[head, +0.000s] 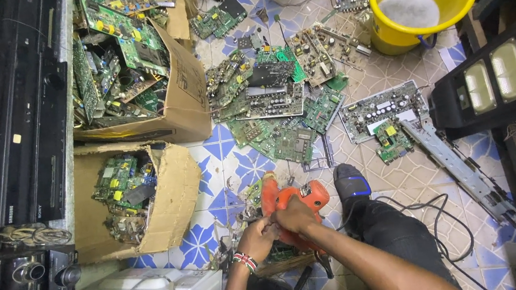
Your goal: Using a handheld electric air blower to remove dust from salvaged circuit boards and electronic components.
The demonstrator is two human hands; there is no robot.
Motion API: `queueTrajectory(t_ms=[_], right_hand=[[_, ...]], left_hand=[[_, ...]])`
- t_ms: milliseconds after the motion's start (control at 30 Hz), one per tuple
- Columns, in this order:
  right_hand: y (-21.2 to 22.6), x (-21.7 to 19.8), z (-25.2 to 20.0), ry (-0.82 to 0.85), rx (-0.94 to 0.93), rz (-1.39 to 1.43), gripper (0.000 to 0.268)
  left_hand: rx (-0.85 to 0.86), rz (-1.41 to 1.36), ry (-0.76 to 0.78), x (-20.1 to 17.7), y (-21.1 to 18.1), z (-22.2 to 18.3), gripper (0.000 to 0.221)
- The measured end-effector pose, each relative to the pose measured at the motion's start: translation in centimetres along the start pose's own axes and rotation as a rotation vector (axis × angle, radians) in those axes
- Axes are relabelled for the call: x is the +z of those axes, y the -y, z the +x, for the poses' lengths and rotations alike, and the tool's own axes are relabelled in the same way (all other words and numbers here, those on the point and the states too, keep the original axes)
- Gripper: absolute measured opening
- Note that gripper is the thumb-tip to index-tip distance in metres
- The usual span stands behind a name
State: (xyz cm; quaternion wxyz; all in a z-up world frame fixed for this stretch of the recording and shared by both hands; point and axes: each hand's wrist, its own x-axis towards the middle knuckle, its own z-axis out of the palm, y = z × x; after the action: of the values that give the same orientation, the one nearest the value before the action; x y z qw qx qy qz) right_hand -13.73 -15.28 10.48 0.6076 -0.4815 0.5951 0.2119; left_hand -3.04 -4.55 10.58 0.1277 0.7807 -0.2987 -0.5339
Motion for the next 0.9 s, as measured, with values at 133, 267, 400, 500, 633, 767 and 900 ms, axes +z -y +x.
queueTrajectory(t_ms=[133, 267, 400, 500, 633, 767, 900], right_hand=[[0.0, 0.0, 0.3, -0.011, -0.021, -0.014, 0.055], [-0.1, 0.0, 0.3, -0.007, -0.024, -0.006, 0.059], [0.2, -0.3, -0.2, 0.016, 0.0, -0.031, 0.075], [0.1, -0.3, -0.7, 0.033, 0.005, 0.071, 0.066], [-1.1, 1.1, 3.1, -0.017, -0.112, 0.225, 0.065], [0.0, -0.1, 1.1, -0.075, -0.099, 0.345, 0.056], [3.4, -2.5, -7.7, -0.06, -0.089, 0.368, 0.053]], left_hand=[[-0.016, -0.001, -0.005, 0.0, 0.0, 0.2, 0.038], [-0.019, 0.014, -0.019, 0.1, 0.0, 0.1, 0.034], [-0.007, 0.015, -0.009, -0.2, 0.8, 0.5, 0.034], [0.009, -0.015, -0.008, -1.1, 3.3, 1.5, 0.026], [0.172, -0.776, -0.335, -3.7, 6.2, 3.2, 0.023], [0.313, -0.977, -0.538, -6.2, 7.7, 7.5, 0.028], [-0.091, -0.639, -0.707, -12.6, 0.0, 16.9, 0.063]])
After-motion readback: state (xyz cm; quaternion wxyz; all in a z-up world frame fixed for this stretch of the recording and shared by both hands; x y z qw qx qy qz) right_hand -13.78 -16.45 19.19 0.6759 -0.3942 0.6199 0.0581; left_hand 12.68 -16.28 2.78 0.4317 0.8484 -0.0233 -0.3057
